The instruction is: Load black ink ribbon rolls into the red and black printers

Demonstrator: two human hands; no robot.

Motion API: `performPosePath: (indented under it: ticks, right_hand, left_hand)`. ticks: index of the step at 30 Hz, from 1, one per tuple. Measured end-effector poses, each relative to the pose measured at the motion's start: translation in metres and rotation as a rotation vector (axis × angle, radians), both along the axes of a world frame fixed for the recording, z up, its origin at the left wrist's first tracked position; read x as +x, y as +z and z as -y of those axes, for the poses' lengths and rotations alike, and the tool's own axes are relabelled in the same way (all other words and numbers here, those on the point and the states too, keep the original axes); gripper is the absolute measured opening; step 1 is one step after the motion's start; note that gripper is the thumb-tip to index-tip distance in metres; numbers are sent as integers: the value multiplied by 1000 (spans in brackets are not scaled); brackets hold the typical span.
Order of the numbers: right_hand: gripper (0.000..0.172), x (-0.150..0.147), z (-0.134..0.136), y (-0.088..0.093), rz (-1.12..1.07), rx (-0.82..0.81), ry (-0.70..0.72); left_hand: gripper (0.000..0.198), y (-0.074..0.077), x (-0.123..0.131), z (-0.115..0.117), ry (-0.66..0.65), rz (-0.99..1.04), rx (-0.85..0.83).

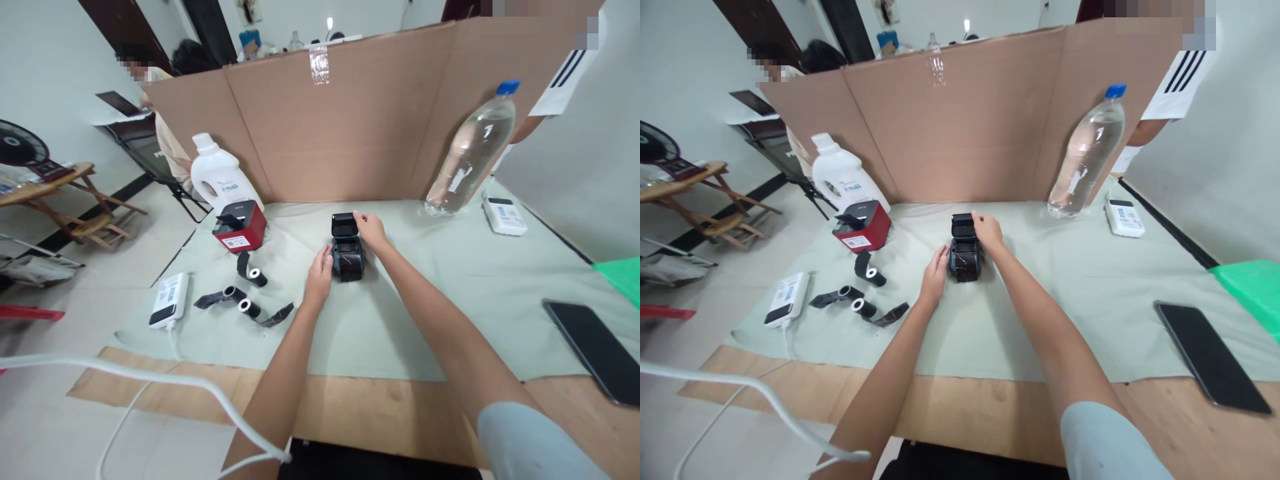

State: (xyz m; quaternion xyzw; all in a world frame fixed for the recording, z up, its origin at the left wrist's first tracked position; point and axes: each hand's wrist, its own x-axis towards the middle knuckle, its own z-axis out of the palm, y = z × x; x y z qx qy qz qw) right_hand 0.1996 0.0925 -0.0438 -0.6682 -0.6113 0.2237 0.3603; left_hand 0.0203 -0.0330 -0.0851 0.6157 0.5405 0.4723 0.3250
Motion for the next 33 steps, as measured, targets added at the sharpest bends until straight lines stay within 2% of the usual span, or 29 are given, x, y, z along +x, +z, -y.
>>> performPosePath:
  ticks: [2,4,8,10,14,19,24,27,30,33]
  right_hand:
    - [47,2,4,3,8,36,-43]
    - [34,5,12,8,42,46,-7]
    - [17,7,30,19,271,-132,272]
    - [21,3,36,23,389,-224,311]
    - [39,-8,37,31,489,-353,242]
    - [39,-16,33,40,520,-474,276]
    - [31,-12,32,36,536,-332,311]
    - [25,-2,31,41,466,-236,303]
    - [21,3,35,54,229,-85,329]
    - [21,-9,52,75,-79,92,384]
  left_hand:
    - [53,0,0,0,3,0,1]
    - [53,0,0,0,3,2,2]
    - [54,0,1,1,-6,25,3]
    - [54,1,1,1,-11,47,6]
    - [52,1,1,1,-15,66,6]
    - [50,2,1,1,-18,51,10]
    - [49,2,1,2,-16,45,12]
    - [48,1,1,1,-27,56,6]
    - [48,0,2,0,-17,76,7]
    - [47,3,3,1,18,66,6]
